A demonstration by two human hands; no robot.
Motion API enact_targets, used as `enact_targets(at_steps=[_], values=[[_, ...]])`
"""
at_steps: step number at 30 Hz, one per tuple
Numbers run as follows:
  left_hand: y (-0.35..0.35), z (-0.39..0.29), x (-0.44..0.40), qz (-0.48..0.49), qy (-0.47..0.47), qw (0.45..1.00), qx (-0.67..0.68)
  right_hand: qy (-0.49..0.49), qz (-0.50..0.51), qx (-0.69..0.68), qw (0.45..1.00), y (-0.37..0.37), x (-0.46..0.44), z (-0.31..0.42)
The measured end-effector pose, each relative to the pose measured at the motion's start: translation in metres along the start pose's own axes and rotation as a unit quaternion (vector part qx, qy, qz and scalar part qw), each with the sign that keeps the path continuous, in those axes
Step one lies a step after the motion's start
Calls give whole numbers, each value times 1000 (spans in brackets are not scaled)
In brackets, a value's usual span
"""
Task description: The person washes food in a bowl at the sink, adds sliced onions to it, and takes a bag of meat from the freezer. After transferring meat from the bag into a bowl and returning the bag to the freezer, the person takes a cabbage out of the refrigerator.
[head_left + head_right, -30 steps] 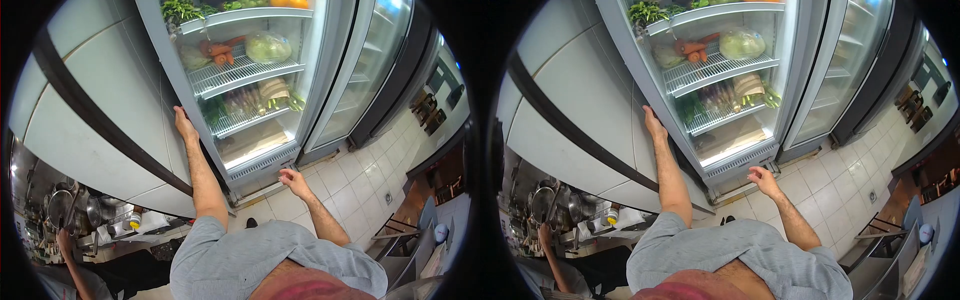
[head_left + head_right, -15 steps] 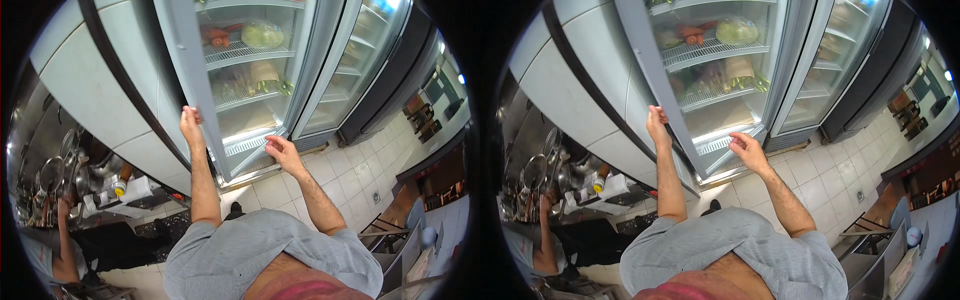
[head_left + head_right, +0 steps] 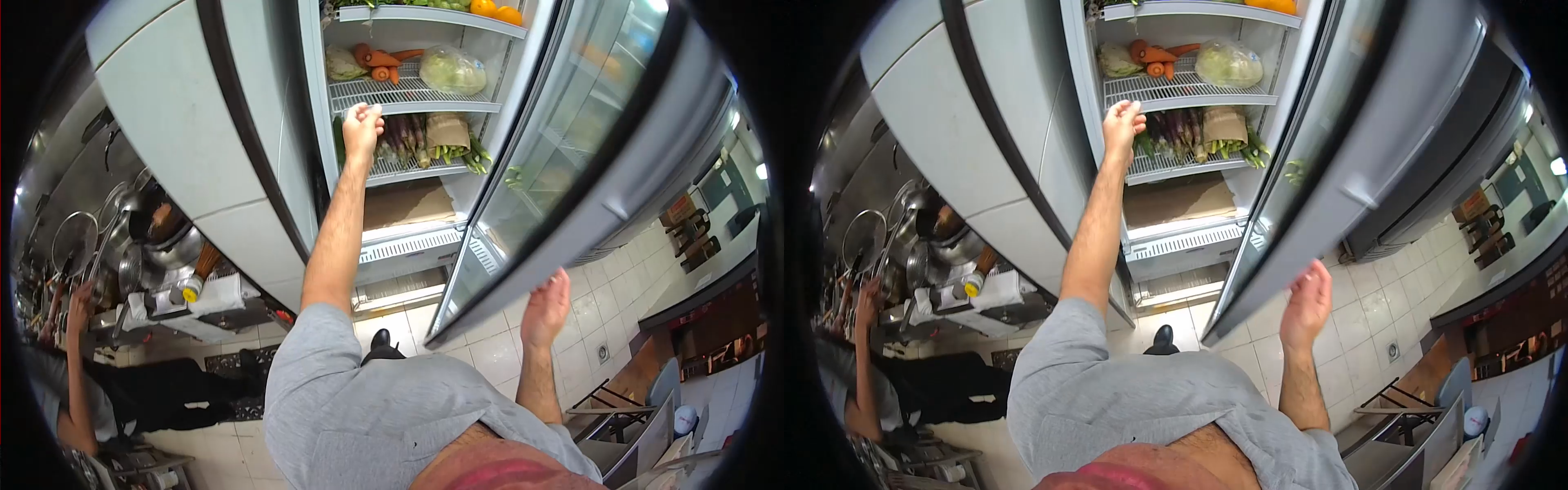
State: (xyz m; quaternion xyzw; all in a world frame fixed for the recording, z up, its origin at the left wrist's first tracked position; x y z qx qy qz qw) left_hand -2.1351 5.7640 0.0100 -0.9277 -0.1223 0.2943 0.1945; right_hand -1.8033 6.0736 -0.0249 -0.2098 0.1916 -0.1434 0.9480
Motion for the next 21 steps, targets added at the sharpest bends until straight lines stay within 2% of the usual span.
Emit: enact_targets(at_steps=[1,2,4,6,7,8,9,10,12,13,14,16,18,19,20,21], values=[[1,21,-27,-11,11,1000,-15,6,-16,-39,999,18,2,-6],[7,46,-61,-39,-26,996,-74,15,-77,-27,997,17,7,3],[20,102,-129,-90,-35,975,-199,60,-220,21,973,37,17,11],[19,107,-165,-116,-29,975,-188,89,-296,63,949,64,26,21],[11,97,-174,-95,-22,989,-114,98,-319,67,940,74,28,27],[19,115,-189,-163,37,975,-146,150,-382,72,909,49,19,48],[24,129,-206,-193,46,961,-191,161,-443,96,876,58,24,52],[34,147,-224,-222,54,944,-237,160,-457,99,869,73,27,50],[59,227,-288,-194,46,976,-93,151,-481,126,854,87,27,54],[56,222,-283,-251,103,959,-77,149,-503,103,845,101,30,55],[55,233,-296,-252,100,962,-44,148,-523,79,835,108,31,54],[44,222,-299,-261,68,963,15,168,-575,116,792,105,31,63],[56,262,-327,-271,86,959,-4,128,-535,97,830,166,53,58],[63,275,-338,-276,94,956,-14,168,-552,146,804,151,47,64],[69,288,-349,-282,102,954,-24,169,-574,10,801,118,28,62],[66,294,-358,-250,68,965,26,154,-573,37,804,127,30,61]])
Point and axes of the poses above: each hand's wrist, its own x-axis away from the middle knuckle, its own y-axis out of the back of the hand, z = x × y, the point moved 7 cm from there along -x, towards the middle knuckle, and after that the axes turned 12 degrees about -y, right-handed, at the moved point
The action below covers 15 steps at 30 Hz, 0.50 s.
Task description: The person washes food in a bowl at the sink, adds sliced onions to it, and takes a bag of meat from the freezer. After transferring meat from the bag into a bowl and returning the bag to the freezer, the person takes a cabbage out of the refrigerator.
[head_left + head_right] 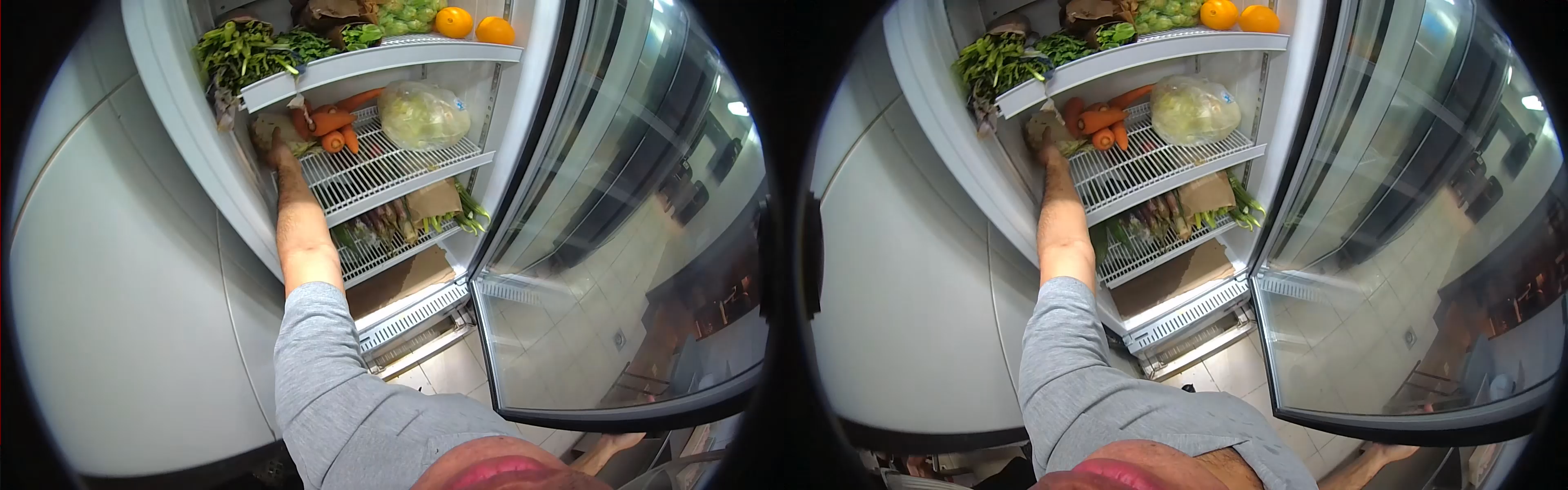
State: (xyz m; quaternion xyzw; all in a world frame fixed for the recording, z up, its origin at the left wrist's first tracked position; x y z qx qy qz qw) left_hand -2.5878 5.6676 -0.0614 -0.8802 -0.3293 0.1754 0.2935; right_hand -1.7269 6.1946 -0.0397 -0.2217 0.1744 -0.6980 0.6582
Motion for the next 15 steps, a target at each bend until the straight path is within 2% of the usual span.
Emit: enact_targets(at_steps=[1,2,3,5,7,8,10,12,13,14,15], values=[[-9,4,-6,38,-19,998,54,4,6,30,1000,19,-14,0],[-9,13,-14,27,-14,1000,-2,6,97,35,995,37,-33,-4],[-9,21,-21,17,-7,998,-57,9,95,37,995,42,-36,-3],[-20,14,-15,85,20,989,-123,-34,136,-11,990,36,-37,-9],[-25,24,-25,170,12,970,-175,-33,134,-3,990,41,-42,-8],[-25,50,-55,126,-14,943,-307,-30,132,0,991,43,-46,-8],[-31,6,-9,96,-57,911,-396,-29,131,7,991,38,-45,-6],[-41,-34,31,87,-117,879,-454,15,28,33,999,38,-41,2],[-44,-44,40,97,-161,865,-466,14,29,32,999,49,-50,2],[-42,-49,46,96,-164,865,-464,-4,149,26,988,50,-59,0],[-37,-56,53,83,-177,900,-389,-21,266,20,963,51,-63,-4]])
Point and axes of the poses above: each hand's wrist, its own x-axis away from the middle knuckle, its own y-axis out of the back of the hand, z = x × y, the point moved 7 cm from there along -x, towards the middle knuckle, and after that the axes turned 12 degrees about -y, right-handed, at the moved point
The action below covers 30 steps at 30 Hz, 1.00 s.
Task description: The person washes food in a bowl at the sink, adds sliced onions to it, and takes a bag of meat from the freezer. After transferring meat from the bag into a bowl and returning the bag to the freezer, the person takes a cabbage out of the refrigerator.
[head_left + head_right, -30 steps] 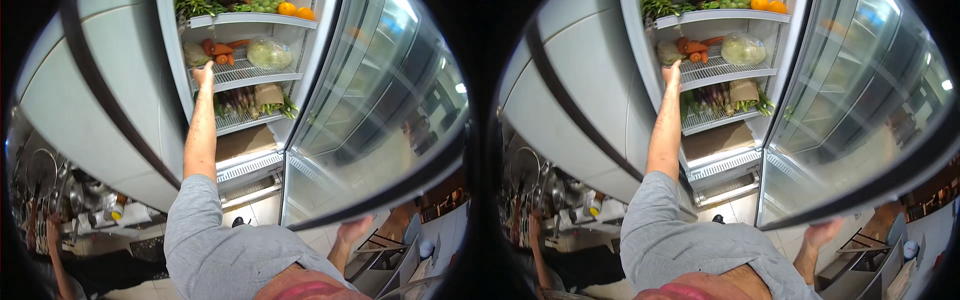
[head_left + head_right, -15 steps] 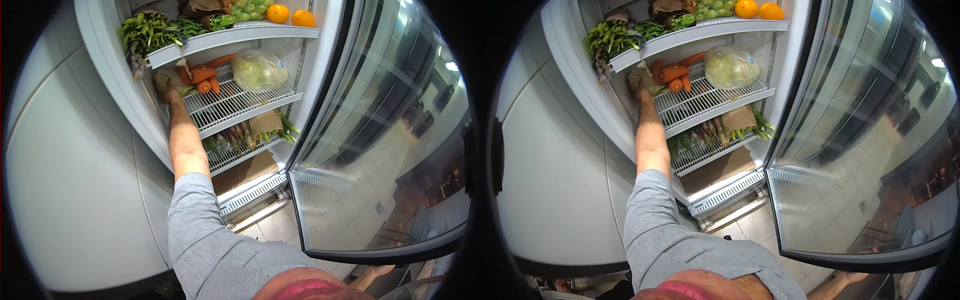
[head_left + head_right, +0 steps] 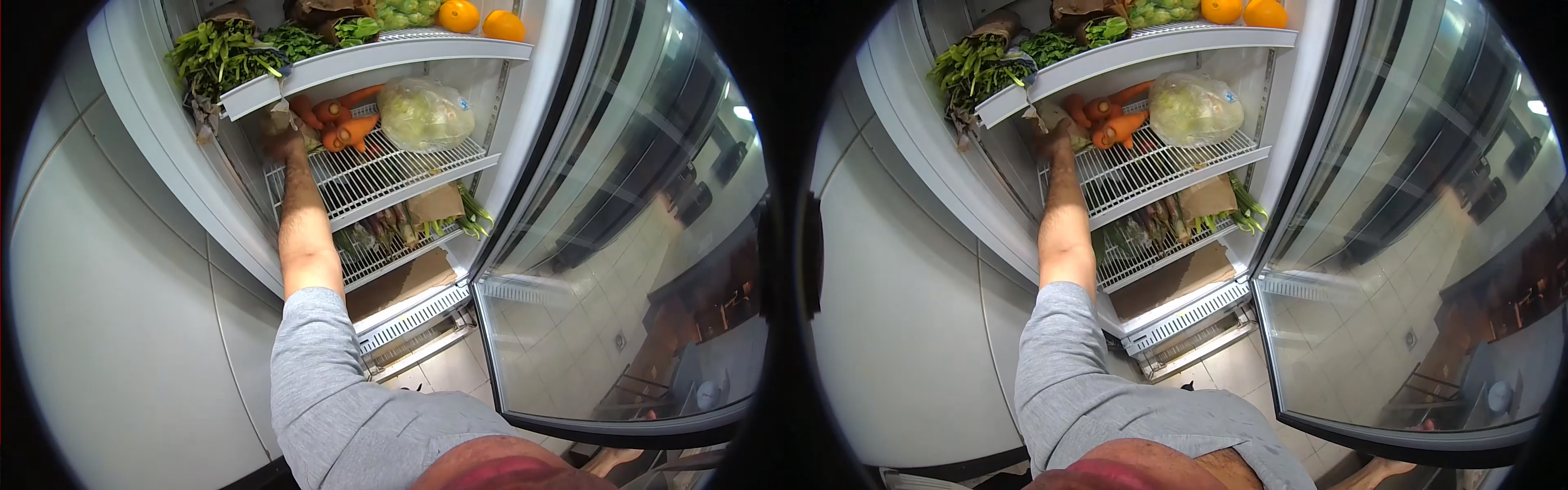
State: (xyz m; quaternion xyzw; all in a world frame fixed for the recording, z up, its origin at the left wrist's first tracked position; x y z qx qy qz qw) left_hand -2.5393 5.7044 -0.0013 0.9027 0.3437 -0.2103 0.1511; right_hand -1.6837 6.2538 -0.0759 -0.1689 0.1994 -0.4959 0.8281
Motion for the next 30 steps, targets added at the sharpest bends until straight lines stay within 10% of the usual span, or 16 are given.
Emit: enact_targets(at_steps=[6,14,18,20,22,24,26,30], values=[[47,-34,58,-135,163,972,99,16,-252,22,967,-24,12,5],[88,-106,124,-170,96,874,445,-5,-235,-30,972,-66,10,8],[102,-106,194,-12,102,818,566,-51,-133,-101,985,-68,0,2],[132,-114,259,-2,153,803,576,-69,281,-235,928,-85,-2,2],[166,-116,317,35,141,787,600,-99,-6,-191,977,-50,-6,-18],[211,-126,379,44,146,792,591,-69,256,-226,937,-73,1,-13],[260,-139,433,45,131,791,595,-92,111,-133,981,-79,14,-15],[357,-139,528,1,179,804,567,-82,267,-140,950,-137,41,-12]])
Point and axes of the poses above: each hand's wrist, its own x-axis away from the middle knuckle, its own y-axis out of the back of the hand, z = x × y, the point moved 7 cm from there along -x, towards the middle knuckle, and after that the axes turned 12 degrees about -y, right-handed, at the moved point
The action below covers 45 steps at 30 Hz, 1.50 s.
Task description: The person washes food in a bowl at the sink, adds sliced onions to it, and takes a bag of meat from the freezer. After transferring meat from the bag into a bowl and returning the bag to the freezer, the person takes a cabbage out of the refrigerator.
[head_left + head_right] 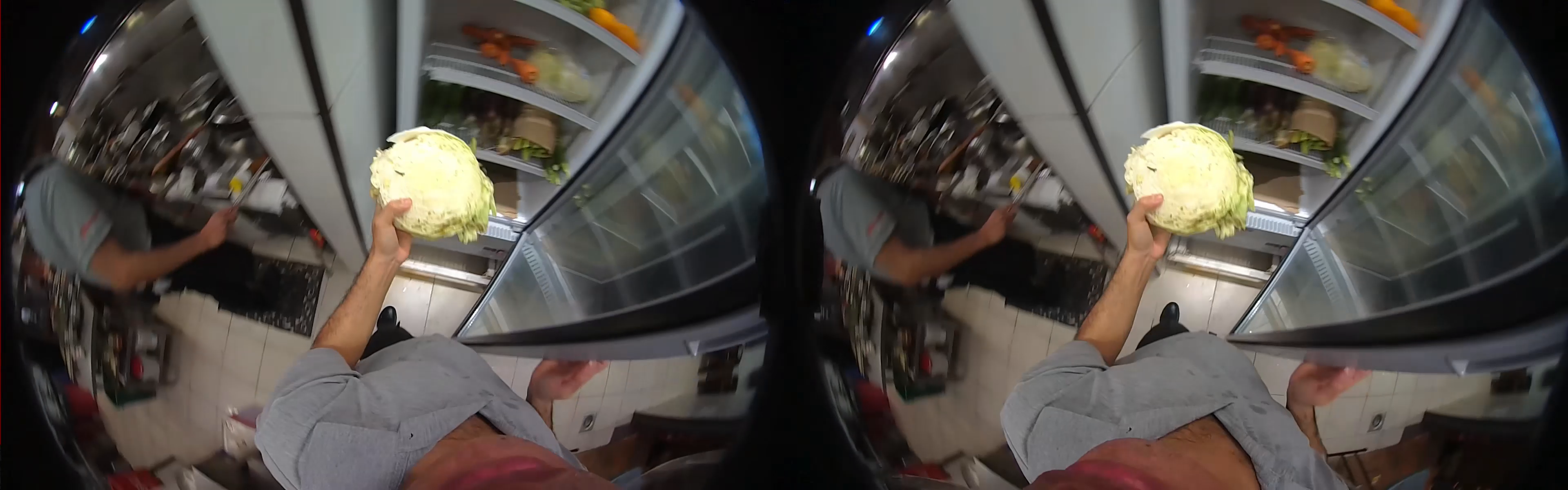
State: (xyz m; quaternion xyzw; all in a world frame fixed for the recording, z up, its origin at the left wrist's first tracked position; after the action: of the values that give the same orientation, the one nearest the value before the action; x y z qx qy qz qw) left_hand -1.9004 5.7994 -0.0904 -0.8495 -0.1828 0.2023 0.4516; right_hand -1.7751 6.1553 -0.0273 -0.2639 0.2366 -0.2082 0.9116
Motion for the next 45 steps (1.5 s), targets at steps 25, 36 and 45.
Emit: enact_targets(at_steps=[25,36,45], values=[[117,-287,527,-550,-515,628,-193,-756,651,-31,59,-204,508,-143],[121,-253,863,-729,-676,97,-45,-771,636,-26,-12,-259,679,-123],[159,-323,852,-813,-579,-59,-14,-791,611,-20,19,-351,785,-150]])
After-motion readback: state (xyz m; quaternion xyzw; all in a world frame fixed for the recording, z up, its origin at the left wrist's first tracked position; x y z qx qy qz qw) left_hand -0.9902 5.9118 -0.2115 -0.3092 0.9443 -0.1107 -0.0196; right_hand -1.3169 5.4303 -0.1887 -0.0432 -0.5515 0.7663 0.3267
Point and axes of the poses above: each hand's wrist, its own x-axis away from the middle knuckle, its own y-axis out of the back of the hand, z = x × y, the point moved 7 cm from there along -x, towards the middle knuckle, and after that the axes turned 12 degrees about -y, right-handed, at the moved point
